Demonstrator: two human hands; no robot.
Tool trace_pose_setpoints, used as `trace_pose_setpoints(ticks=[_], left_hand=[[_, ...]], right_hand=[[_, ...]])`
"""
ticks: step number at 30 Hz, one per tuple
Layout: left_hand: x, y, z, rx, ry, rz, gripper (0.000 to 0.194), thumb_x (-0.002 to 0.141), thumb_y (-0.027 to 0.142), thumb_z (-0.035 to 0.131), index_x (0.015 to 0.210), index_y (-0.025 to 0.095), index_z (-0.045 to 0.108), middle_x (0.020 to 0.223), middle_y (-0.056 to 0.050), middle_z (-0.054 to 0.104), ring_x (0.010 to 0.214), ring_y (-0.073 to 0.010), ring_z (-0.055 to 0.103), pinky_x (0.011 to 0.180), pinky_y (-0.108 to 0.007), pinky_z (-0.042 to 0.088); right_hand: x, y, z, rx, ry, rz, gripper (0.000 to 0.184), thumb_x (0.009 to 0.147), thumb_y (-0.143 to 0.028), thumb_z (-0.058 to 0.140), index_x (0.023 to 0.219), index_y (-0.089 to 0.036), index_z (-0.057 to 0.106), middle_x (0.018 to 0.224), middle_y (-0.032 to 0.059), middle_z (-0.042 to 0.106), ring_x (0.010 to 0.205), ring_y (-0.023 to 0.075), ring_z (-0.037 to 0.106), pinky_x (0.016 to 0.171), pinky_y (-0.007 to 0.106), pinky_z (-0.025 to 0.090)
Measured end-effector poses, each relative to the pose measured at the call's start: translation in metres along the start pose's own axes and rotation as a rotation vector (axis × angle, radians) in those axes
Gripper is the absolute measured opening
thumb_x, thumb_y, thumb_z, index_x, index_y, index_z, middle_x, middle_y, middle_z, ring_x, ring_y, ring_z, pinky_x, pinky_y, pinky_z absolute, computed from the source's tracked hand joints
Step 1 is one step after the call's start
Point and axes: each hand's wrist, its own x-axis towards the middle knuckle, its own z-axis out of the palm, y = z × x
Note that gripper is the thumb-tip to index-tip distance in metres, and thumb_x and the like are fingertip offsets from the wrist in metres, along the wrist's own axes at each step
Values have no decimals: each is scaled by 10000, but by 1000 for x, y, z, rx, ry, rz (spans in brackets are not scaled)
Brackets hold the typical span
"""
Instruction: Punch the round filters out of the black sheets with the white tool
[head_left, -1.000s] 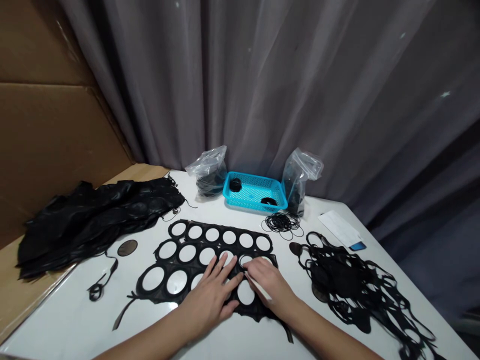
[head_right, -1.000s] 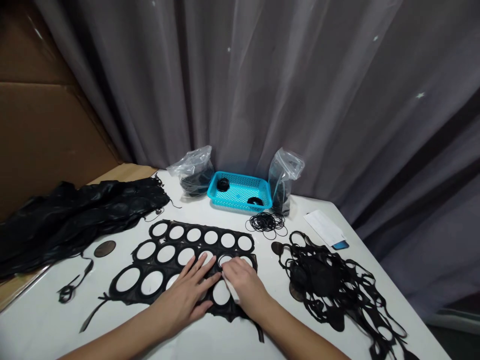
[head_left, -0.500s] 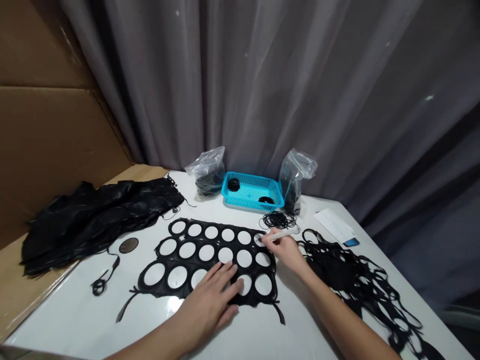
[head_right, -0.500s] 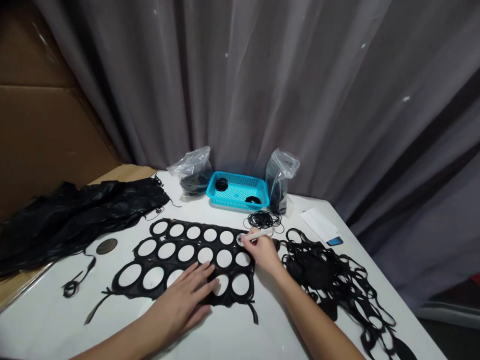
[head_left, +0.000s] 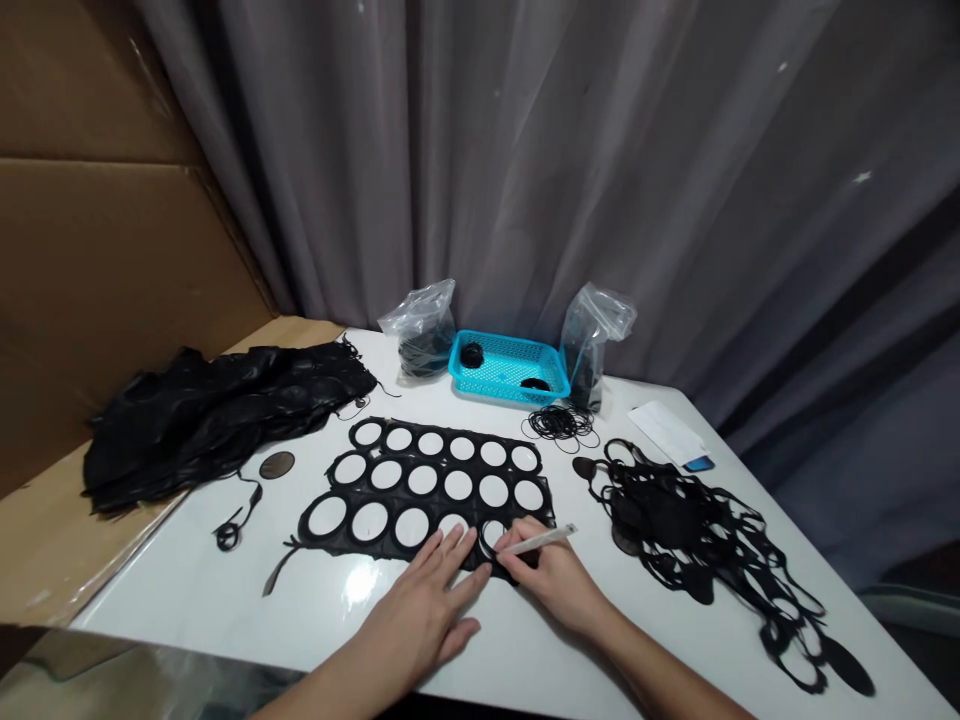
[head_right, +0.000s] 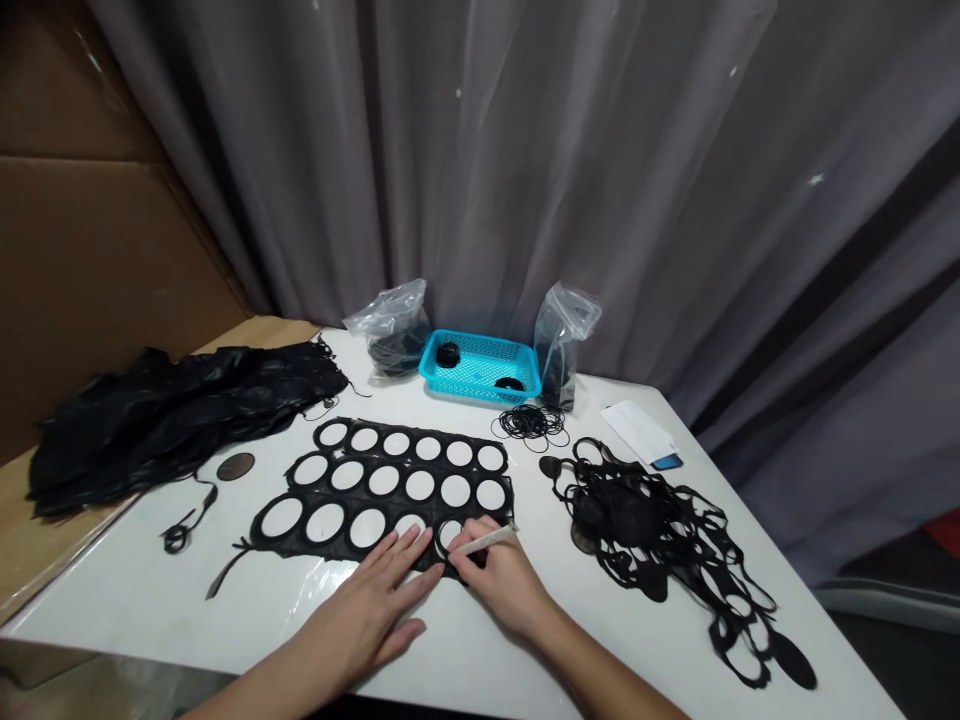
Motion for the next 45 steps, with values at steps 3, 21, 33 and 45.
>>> trace_pose_setpoints(ticks=[3,21,33,45], left_hand=[[0,-1,1,-4,-4,0,628,892,226,633,1481,273,421,1607,-99,309,1450,-329,334,1150,-511,363],[3,2,-7,1,-80,-15,601,869,195,639,1444,272,480,1598,-98,333,1461,-376,290,1128,-564,383],[-24,1,-6,109,128,-47,617,929,261,598,1506,193,389,1543,-131,424,1396,-312,441,1103,-466,449],[-42,2,-2,282,179,-136,515,917,319,610,1401,167,519,1444,-150,545,1306,-314,542,1016,-437,520]], right_hand=[[-2,-1,3,-16,11,-23,111,889,-232,585,788,-217,628,911,23,654,913,204,612,867,330,456],[26,16,-23,-705,241,-410,166,921,-132,446,906,-205,595,921,104,687,886,266,584,816,399,370],[62,-9,-27,-27,115,-45,196,874,-361,558,738,-223,527,746,8,644,713,189,579,658,278,405],[29,-28,34,-33,-114,-104,118,878,-224,588,762,-205,594,871,5,667,857,185,586,824,303,414]])
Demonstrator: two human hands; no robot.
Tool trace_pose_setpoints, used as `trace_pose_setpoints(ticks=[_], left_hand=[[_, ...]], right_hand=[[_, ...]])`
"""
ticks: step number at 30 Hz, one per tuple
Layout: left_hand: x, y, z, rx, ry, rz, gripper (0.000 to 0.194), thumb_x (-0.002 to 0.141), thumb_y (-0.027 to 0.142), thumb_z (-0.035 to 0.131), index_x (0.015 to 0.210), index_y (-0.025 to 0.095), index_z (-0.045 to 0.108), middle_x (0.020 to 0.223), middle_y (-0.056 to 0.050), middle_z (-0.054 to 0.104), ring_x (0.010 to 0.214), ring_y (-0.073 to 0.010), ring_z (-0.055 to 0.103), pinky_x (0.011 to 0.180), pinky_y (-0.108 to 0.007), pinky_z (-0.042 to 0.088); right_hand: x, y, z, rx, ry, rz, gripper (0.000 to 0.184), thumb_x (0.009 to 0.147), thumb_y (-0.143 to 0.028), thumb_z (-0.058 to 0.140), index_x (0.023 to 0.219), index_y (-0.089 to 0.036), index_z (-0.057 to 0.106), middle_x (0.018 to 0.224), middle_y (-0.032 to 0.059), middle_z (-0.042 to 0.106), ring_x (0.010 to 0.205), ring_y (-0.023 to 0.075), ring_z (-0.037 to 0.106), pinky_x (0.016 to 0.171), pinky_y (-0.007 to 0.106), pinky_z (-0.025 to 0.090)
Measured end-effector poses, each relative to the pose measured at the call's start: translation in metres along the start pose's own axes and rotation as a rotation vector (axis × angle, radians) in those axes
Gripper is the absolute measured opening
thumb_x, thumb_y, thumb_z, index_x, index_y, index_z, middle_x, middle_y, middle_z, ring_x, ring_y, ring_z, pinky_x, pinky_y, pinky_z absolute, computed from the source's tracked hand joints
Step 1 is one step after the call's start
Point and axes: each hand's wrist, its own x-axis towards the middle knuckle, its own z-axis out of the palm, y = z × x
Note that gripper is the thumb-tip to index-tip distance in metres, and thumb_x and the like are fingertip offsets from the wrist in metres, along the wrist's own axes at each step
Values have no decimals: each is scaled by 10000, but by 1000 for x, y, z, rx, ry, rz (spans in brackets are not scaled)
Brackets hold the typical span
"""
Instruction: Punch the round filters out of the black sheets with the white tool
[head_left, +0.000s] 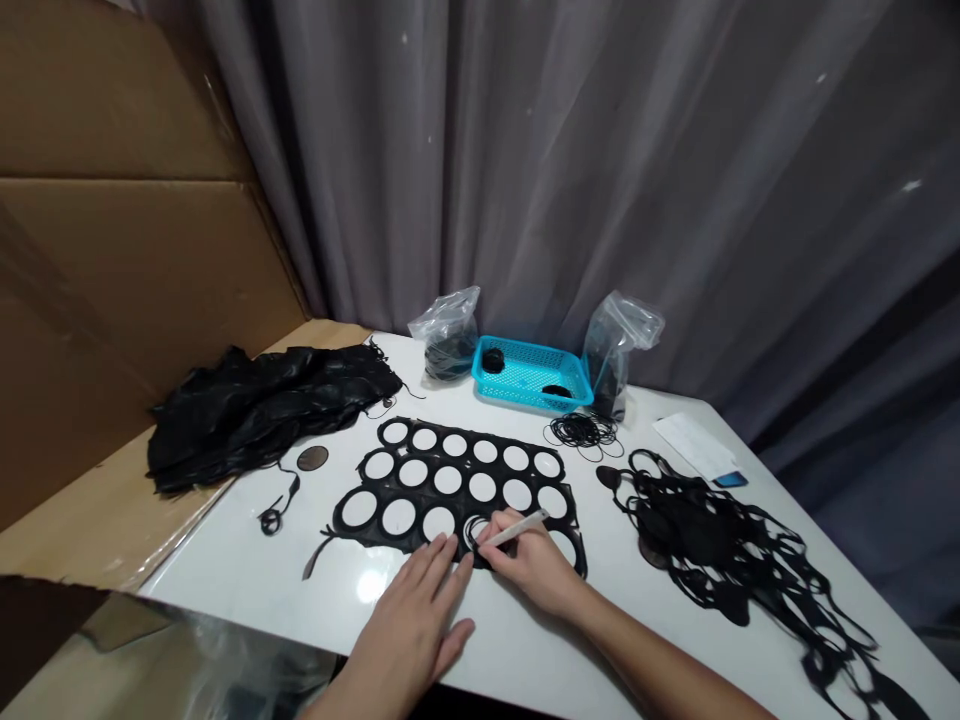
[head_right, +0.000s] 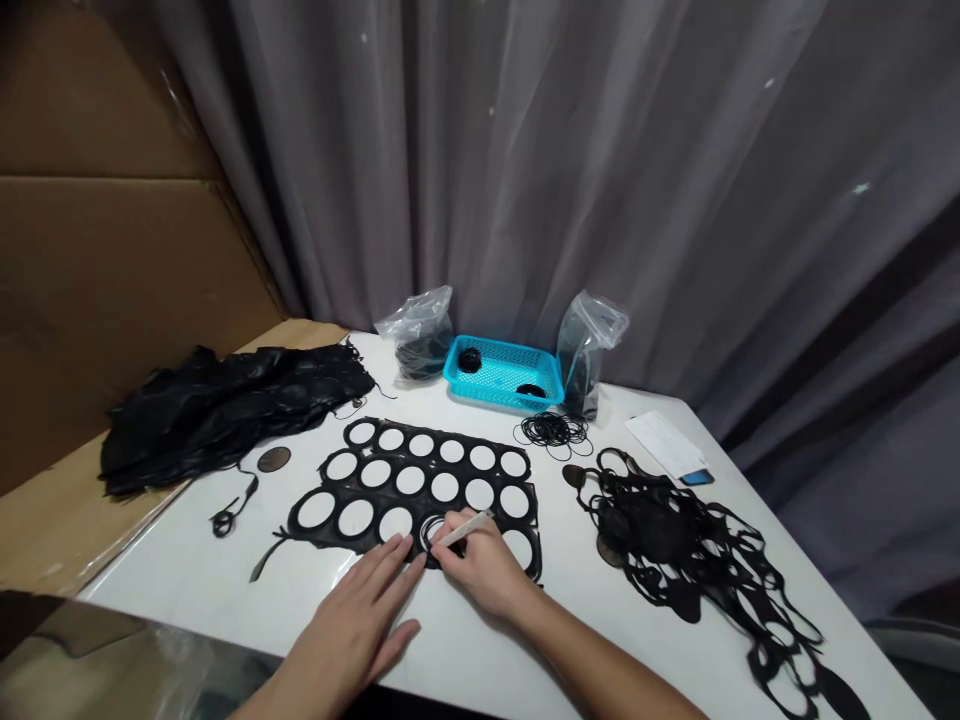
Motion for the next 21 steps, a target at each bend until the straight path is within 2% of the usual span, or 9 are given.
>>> trace_pose_setpoints(ticks=[4,9,14,21], left_hand=[[2,-2,0,-39,-27,-11,507,891,299,631,1376,180,541,1441,-128,551,1314,-323,527,1024,-460,507],[2,-4,-1,-82,-39,10,552,884,260,631,1414,178,501,1500,-125,487,1389,-320,443,1084,-476,461],[2,-4,-1,-124,-42,2,560,883,238,625,1422,174,487,1518,-133,462,1405,-321,426,1093,-482,458],[3,-4,-1,-122,-74,1,576,868,224,632,1422,169,485,1543,-164,417,1414,-336,409,1086,-498,460]], right_hand=[[-2,2,1,0,9,-13,100,881,-206,593,782,-208,604,882,6,660,875,186,597,831,301,419],[-6,2,5,-38,20,-101,123,893,-162,567,785,-213,593,890,11,668,896,191,593,835,301,424],[-5,4,7,-22,40,-70,140,897,-148,573,774,-213,581,881,8,675,898,192,596,831,305,429],[-10,4,9,-129,20,-213,139,919,-145,567,805,-220,541,921,4,676,892,190,575,851,332,412]])
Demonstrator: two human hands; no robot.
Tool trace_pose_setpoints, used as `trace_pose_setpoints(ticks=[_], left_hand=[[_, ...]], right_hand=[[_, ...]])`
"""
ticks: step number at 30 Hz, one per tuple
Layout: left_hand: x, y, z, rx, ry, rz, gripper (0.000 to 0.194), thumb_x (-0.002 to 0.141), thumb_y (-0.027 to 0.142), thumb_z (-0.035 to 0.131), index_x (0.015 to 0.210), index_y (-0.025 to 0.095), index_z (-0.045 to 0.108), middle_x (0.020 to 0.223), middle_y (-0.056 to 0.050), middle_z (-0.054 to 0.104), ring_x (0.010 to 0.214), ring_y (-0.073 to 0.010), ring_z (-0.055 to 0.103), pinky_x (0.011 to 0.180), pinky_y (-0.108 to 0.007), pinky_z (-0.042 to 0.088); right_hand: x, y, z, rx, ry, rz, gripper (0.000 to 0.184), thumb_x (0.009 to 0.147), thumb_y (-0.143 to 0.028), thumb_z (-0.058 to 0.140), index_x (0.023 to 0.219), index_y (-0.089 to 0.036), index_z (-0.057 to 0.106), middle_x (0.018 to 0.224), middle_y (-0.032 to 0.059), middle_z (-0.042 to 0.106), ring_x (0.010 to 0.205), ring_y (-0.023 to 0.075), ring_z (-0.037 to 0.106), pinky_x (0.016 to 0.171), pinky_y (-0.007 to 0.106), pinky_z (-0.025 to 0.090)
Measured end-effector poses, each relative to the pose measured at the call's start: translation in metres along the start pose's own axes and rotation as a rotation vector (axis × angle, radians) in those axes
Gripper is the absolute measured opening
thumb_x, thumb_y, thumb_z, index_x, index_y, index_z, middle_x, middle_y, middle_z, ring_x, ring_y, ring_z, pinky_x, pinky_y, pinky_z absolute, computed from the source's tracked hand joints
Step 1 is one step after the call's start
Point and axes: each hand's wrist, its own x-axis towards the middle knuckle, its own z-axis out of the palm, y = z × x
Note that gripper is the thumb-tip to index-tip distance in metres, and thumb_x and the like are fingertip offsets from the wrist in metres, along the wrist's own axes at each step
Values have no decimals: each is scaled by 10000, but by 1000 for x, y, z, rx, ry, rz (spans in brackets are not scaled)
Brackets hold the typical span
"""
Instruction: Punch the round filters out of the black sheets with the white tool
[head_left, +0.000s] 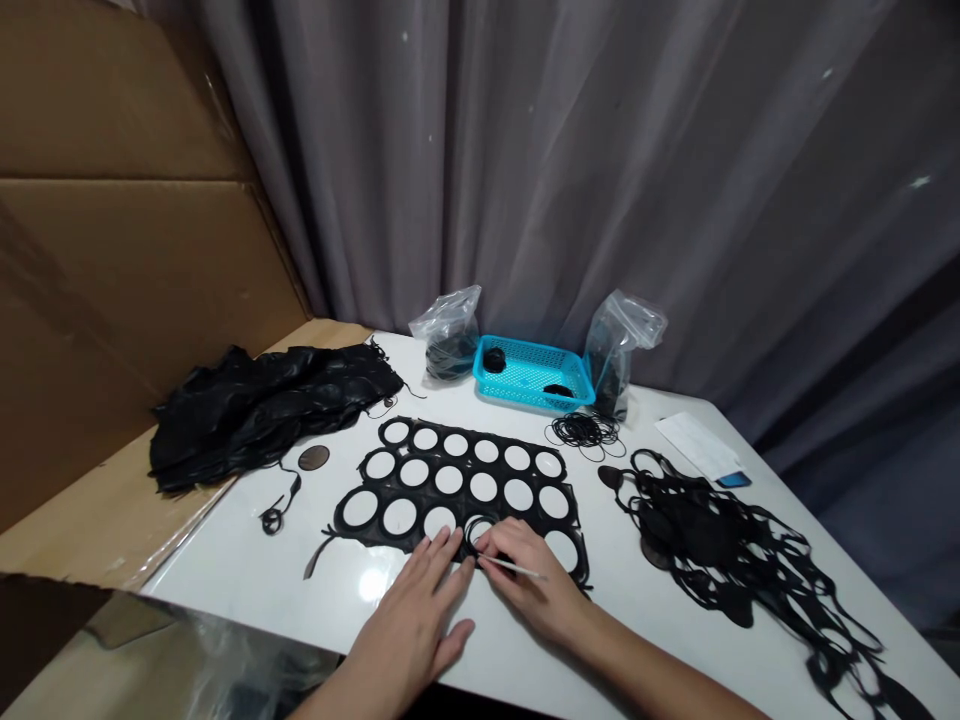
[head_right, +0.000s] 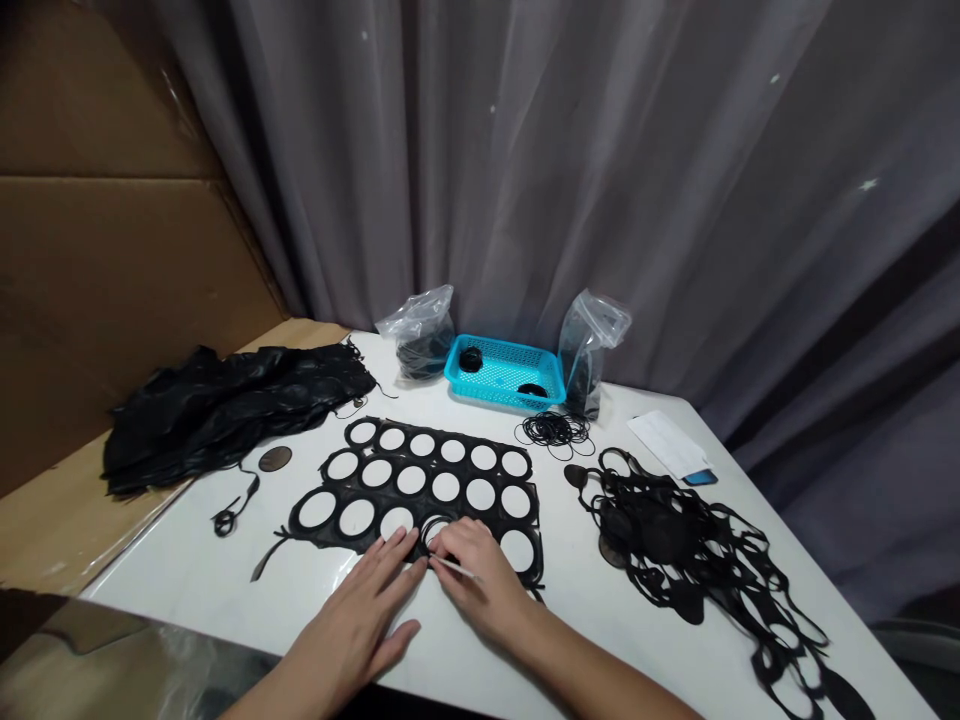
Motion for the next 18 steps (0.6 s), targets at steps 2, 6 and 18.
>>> trace_pose_setpoints(ticks=[2,6,18], left_hand=[[0,0,0,9,-4,3,571,871,224,629,1421,163,486,1538,-172,420,1416,-337,405,1086,-500,460],[-1,0,0,17,-5,9,569,876,227,623,1423,161,484,1543,-174,412,1421,-339,397,1079,-508,464],[-3,1,2,34,31,5,585,863,213,617,1430,173,478,1544,-156,417,1409,-326,419,1068,-492,479]], right_hand=[[-1,-1,0,19,17,20,136,924,-145,563,812,-220,550,913,3,677,893,187,587,854,329,416],[0,-3,-1,81,43,111,145,918,-141,571,793,-215,575,877,2,680,871,181,616,809,304,439],[-12,1,12,-257,49,-197,141,931,-129,514,1031,-207,577,1062,80,683,950,240,594,840,384,445]])
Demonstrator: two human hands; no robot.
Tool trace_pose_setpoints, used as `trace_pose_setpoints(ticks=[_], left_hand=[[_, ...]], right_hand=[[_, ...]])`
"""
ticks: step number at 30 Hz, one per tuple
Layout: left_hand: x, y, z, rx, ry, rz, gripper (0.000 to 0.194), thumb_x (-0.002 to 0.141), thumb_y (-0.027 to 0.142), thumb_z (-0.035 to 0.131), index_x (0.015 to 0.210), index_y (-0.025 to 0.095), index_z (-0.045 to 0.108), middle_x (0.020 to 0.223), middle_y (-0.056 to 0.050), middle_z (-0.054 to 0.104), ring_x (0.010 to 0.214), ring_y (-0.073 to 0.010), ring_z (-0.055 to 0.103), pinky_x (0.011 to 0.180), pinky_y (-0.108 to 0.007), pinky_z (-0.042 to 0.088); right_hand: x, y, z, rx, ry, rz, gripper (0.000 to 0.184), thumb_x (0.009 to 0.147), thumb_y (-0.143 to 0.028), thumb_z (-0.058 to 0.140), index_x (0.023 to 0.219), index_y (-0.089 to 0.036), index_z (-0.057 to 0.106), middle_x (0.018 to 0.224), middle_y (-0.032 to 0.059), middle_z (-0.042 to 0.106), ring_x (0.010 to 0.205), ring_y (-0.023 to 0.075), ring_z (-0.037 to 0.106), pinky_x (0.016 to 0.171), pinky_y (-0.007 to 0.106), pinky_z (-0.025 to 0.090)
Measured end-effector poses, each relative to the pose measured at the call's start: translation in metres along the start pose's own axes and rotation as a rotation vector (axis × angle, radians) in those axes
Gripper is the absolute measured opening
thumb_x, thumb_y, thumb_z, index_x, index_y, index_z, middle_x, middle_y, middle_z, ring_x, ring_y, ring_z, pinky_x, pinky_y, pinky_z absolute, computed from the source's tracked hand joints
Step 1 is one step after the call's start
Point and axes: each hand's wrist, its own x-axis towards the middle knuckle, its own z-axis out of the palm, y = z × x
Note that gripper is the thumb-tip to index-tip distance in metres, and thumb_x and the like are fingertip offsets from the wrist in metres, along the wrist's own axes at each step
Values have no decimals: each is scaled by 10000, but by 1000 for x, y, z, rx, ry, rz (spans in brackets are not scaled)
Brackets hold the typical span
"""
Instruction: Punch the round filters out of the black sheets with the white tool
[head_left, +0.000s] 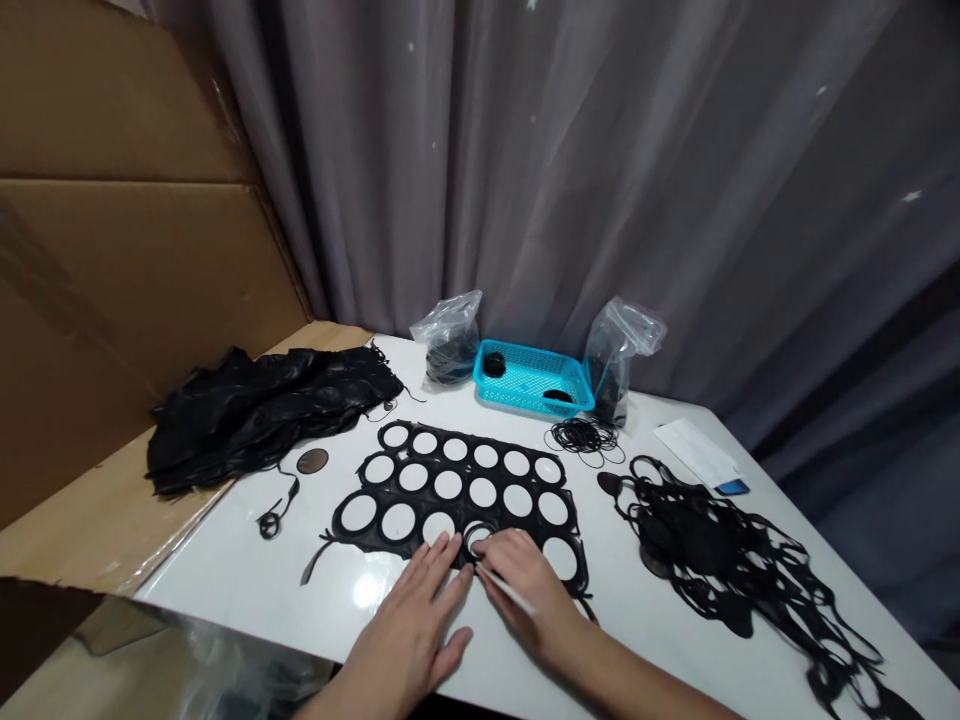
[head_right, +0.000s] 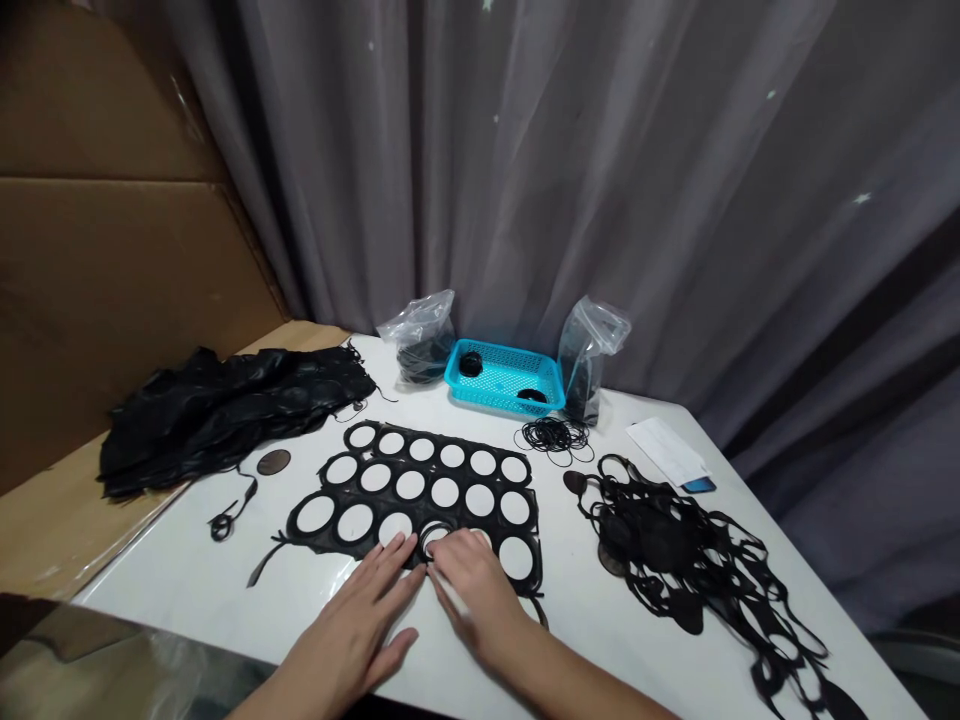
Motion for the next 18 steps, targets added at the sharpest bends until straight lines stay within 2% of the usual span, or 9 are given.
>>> trace_pose_setpoints(ticks=[2,4,7,10,12,14,18], left_hand=[[0,-1,1,1,10,7,574,867,215,609,1425,172,483,1541,-159,421,1404,-330,426,1065,-490,481],[0,-2,1,-4,13,9,548,876,221,602,1413,183,498,1544,-149,419,1404,-333,425,1070,-489,475],[0,-3,1,-3,1,11,543,879,226,601,1413,201,505,1556,-124,408,1409,-341,416,1077,-492,469],[-2,-6,4,24,1,28,588,864,224,611,1439,202,486,1559,-115,405,1404,-351,420,1057,-491,488],[-3,-8,5,30,19,44,617,853,223,621,1452,203,476,1557,-111,408,1392,-352,438,1045,-480,501],[-4,-11,5,6,38,48,621,846,236,641,1447,218,485,1543,-99,434,1369,-348,468,1032,-457,513],[8,-17,-2,-98,36,-9,535,845,275,673,1368,258,559,1439,-74,562,1254,-305,582,991,-402,546]], right_hand=[[-1,0,4,-132,-7,-102,210,903,-121,527,1096,-193,569,1127,112,675,983,272,590,850,414,430],[6,7,2,-221,-5,-116,192,887,-106,528,1049,-194,581,1088,113,682,959,275,590,846,416,416],[28,38,-16,-295,72,43,159,911,-101,464,928,-202,586,903,88,677,849,247,580,801,385,396],[53,80,-42,-321,228,245,176,935,-162,425,815,-206,546,764,63,632,738,225,552,729,347,375],[64,101,-56,-229,292,341,180,931,-227,438,763,-217,501,723,35,607,674,200,538,675,311,368],[71,111,-62,-83,305,402,199,918,-290,461,729,-227,467,692,7,585,633,179,525,638,287,364],[74,103,-52,216,237,506,257,866,-359,547,674,-236,427,628,-20,549,628,177,527,605,274,373]])
